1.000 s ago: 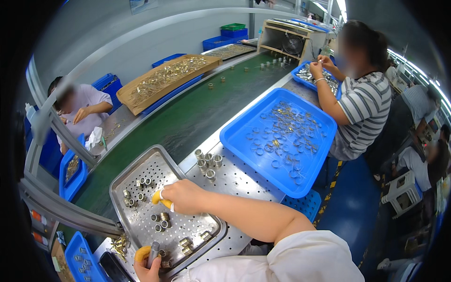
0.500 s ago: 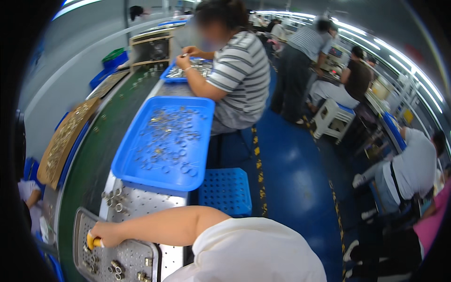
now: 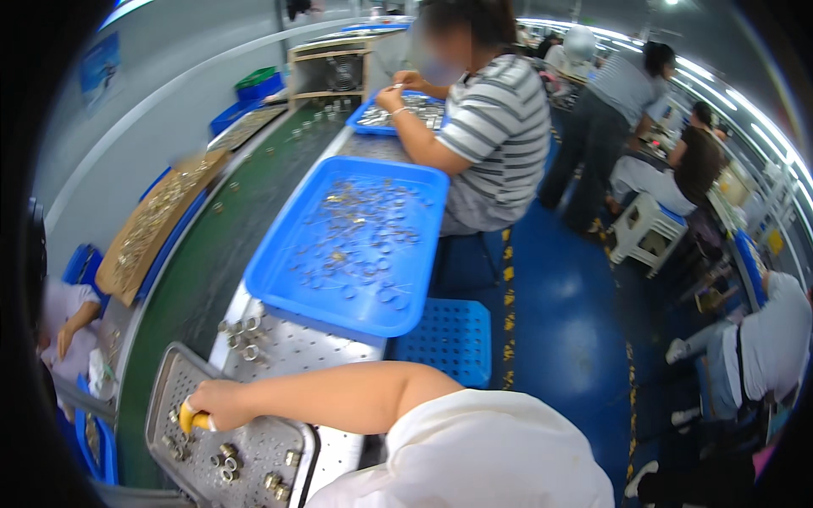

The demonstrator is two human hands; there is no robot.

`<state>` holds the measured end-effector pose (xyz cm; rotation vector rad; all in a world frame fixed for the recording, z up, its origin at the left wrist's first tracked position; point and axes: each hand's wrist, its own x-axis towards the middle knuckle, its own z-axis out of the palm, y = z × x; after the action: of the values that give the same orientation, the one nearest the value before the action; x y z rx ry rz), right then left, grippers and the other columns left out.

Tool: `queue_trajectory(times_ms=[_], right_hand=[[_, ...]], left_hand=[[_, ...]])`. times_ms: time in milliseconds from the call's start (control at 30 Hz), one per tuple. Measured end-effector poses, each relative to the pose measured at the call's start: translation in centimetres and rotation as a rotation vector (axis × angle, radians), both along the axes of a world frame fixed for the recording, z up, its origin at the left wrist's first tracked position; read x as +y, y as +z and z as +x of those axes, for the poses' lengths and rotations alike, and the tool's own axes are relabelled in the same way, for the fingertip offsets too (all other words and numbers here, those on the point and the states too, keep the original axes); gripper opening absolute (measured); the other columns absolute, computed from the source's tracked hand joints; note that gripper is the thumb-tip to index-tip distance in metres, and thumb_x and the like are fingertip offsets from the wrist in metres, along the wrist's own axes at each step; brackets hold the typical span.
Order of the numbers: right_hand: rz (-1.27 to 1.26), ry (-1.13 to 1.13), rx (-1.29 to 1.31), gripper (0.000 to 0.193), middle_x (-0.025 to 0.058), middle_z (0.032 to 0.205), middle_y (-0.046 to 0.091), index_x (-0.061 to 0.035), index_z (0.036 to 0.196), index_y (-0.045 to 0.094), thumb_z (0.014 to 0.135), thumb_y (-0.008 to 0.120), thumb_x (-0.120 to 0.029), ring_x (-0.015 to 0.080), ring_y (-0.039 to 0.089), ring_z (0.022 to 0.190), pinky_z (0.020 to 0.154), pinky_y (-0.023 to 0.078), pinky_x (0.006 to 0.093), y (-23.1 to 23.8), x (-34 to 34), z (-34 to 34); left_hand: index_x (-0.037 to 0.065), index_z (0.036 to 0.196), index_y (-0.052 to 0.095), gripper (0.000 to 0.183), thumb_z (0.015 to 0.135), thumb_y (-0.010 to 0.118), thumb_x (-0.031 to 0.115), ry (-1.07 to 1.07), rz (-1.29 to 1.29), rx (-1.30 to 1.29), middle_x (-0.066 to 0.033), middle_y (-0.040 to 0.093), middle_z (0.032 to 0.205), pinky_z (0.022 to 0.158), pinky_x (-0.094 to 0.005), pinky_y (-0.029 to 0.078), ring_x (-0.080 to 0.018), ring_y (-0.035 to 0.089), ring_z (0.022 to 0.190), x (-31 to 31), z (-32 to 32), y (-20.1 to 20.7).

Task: The person assembles small brass-colored metal components using a cylindrical metal tool. They repeatedly pick up a brass part, insert it into the tool, and press it down to secure it before placing the finished unit into a perforated metal tray. The process is repetitive and performed at a steady pace.

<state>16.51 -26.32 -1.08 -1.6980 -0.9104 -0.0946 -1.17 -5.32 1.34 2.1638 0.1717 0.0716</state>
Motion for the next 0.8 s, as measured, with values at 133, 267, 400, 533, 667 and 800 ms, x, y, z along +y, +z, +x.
queue_trajectory(times_ms=[133,267,400,533,667,800], right_hand=[[-0.085,0.052,0.021,0.017,0.0121,0.077,0.062,-0.0098,0.092,0.063,0.079,0.053,-0.008,0.0276,0.058,0.070,0.063,0.044,0.0348,0.7,0.9,0.0],[-0.053,0.046,-0.023,0.018,0.0142,0.071,0.059,-0.0083,0.093,0.063,0.077,0.053,-0.007,0.0290,0.057,0.067,0.062,0.042,0.0365,-0.1,1.0,0.1],[-0.086,0.082,0.013,0.020,0.0149,0.074,0.060,-0.0086,0.096,0.062,0.078,0.054,-0.008,0.0295,0.057,0.068,0.063,0.043,0.0368,0.2,1.0,-0.3],[-0.103,0.125,0.048,0.021,0.0158,0.080,0.061,-0.0082,0.098,0.062,0.079,0.052,-0.007,0.0296,0.058,0.071,0.065,0.044,0.0353,0.8,0.8,-0.7],[-0.118,0.150,0.068,0.020,0.0145,0.083,0.062,-0.0071,0.098,0.062,0.079,0.054,-0.005,0.0286,0.059,0.072,0.065,0.045,0.0333,1.4,0.9,-0.9],[-0.054,0.141,-0.049,0.022,0.0121,0.077,0.060,-0.0091,0.101,0.061,0.080,0.056,-0.005,0.0269,0.057,0.066,0.061,0.045,0.0320,0.3,1.2,-0.5]], left_hand=[[-0.002,0.116,0.046,0.037,0.082,0.058,0.007,0.049,-0.112,0.008,-0.0129,0.051,0.111,0.088,-0.0311,0.039,-0.0207,0.049,0.101,1.9,-0.8,-1.7],[-0.001,0.114,0.047,0.038,0.078,0.057,-0.002,0.053,-0.292,-0.036,-0.0106,0.051,0.110,0.090,-0.0306,0.038,-0.0197,0.048,0.100,1.7,-0.8,-2.1],[-0.001,0.114,0.048,0.038,0.077,0.059,-0.003,0.056,-0.264,-0.020,-0.0093,0.051,0.110,0.089,-0.0296,0.038,-0.0187,0.048,0.102,1.7,-1.0,-2.6],[-0.001,0.115,0.047,0.041,0.076,0.060,-0.003,0.050,-0.302,-0.016,-0.0090,0.051,0.111,0.089,-0.0290,0.038,-0.0186,0.048,0.102,1.8,-0.9,-2.9],[-0.002,0.114,0.048,0.040,0.076,0.061,-0.002,0.048,-0.296,-0.024,-0.0091,0.050,0.111,0.089,-0.0285,0.038,-0.0181,0.048,0.101,1.8,-1.0,-2.7],[-0.002,0.112,0.049,0.041,0.075,0.063,-0.002,0.039,-0.313,-0.039,-0.0091,0.050,0.111,0.087,-0.0279,0.039,-0.0175,0.049,0.100,1.9,-1.0,-3.0]])
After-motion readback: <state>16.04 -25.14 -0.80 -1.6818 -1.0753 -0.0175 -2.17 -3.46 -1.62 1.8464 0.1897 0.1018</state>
